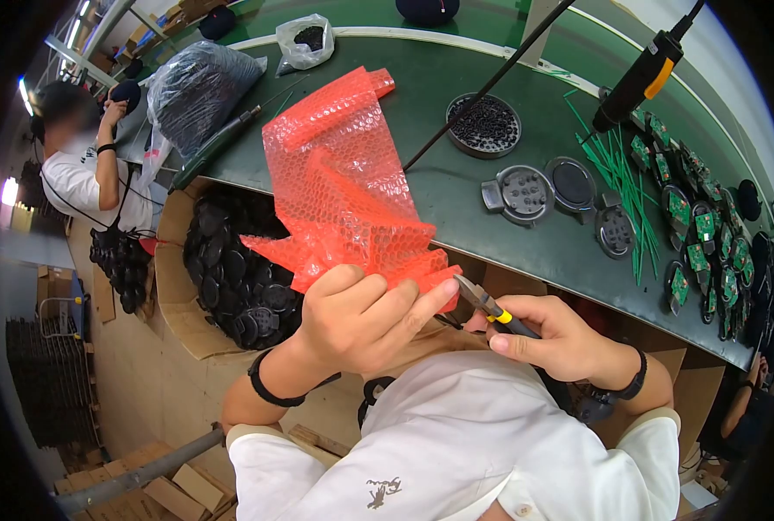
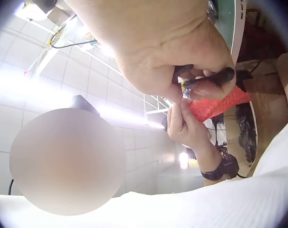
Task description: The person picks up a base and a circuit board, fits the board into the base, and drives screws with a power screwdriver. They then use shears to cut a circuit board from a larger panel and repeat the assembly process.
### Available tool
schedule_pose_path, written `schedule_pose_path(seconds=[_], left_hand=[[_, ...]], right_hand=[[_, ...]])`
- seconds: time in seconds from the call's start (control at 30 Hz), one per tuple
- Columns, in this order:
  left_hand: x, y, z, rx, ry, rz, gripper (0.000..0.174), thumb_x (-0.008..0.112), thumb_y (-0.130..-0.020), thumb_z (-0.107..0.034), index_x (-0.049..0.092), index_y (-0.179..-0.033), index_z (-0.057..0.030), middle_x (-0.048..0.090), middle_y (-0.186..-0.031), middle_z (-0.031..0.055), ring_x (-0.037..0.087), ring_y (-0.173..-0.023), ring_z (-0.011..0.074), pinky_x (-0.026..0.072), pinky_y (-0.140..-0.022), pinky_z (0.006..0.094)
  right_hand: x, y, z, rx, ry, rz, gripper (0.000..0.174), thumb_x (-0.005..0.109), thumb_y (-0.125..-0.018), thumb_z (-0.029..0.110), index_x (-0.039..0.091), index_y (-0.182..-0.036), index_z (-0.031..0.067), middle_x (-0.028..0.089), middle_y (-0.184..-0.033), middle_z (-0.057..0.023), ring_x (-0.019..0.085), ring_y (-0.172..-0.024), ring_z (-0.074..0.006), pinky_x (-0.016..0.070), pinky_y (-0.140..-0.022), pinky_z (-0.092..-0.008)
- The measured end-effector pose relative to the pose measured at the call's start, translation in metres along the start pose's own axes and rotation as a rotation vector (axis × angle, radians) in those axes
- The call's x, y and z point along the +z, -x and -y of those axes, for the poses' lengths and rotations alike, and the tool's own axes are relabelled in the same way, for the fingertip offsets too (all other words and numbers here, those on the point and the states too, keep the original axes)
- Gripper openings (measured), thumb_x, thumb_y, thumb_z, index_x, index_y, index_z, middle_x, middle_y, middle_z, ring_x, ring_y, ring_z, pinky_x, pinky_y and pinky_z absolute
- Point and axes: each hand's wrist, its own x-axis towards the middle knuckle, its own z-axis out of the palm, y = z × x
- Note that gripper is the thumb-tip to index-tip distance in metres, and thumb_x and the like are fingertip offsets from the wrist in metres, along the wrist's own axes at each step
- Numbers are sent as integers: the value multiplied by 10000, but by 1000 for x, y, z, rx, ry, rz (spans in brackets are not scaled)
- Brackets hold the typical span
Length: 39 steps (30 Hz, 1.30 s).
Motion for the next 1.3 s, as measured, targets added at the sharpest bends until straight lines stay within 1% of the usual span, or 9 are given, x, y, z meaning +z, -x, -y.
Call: schedule_pose_path(seconds=[0.67,0.73,0.8,0.87,0.93,1.0,1.1,1.2,1.3], left_hand=[[6,-3,-2,-38,8,61,545,691,-639,-185,780,-1165,-74,545,-735,-11,428,-559,137,290,-533,308],[1,-5,1,-54,29,98,556,728,-652,-202,768,-1190,-70,549,-736,-7,454,-577,152,327,-554,312],[-5,-5,3,-348,197,102,641,806,-677,-297,724,-1265,-56,564,-783,25,529,-674,205,407,-639,332],[-20,-15,13,-427,288,143,665,876,-675,-267,697,-1273,-38,586,-853,73,574,-776,275,468,-743,384],[-32,-28,27,-555,344,213,566,822,-670,-34,694,-1222,-34,599,-915,115,601,-842,321,498,-782,405],[-53,-37,54,-553,394,194,540,631,-631,149,680,-1141,-20,622,-921,149,650,-903,358,532,-802,391],[-90,-58,84,-849,411,16,298,637,-804,82,620,-1092,9,661,-927,90,655,-879,156,520,-816,293],[-100,-41,146,-858,260,-222,351,730,-889,-51,597,-1210,1,684,-1051,147,673,-992,228,523,-899,332],[-44,-9,181,-736,-307,-19,852,890,-759,-368,481,-1414,-8,609,-1306,209,587,-1228,360,461,-1052,472]], right_hand=[[-2,5,-8,123,-79,-107,246,674,-1019,188,680,-1194,16,653,-948,13,546,-857,-57,467,-795,-250],[-16,35,0,-303,484,-440,234,670,-1013,207,682,-1144,13,611,-894,28,511,-803,-45,435,-728,-226],[-54,68,7,-364,549,-1029,240,654,-1004,215,660,-1136,14,575,-847,23,501,-755,-65,415,-684,-232],[-123,75,20,-123,640,-1345,310,617,-992,239,605,-1200,9,610,-906,-54,575,-826,-153,460,-743,-310],[-210,53,5,-147,971,-1313,374,633,-939,240,601,-1197,-30,678,-1076,-229,650,-1068,-411,500,-902,-467],[-268,6,-8,77,1176,-1151,397,644,-924,265,632,-1180,-37,651,-1096,-276,628,-1081,-463,501,-945,-493],[-307,-53,-34,45,1419,-1061,400,651,-928,296,659,-1138,-46,627,-1107,-277,624,-1063,-457,507,-961,-501],[-303,-81,-33,83,1489,-1111,422,702,-909,323,667,-1110,-47,607,-1106,-266,622,-1050,-435,516,-963,-492],[-294,-71,-24,52,1379,-1053,472,793,-858,336,680,-1146,-20,616,-1151,-234,619,-1127,-397,516,-970,-473]])
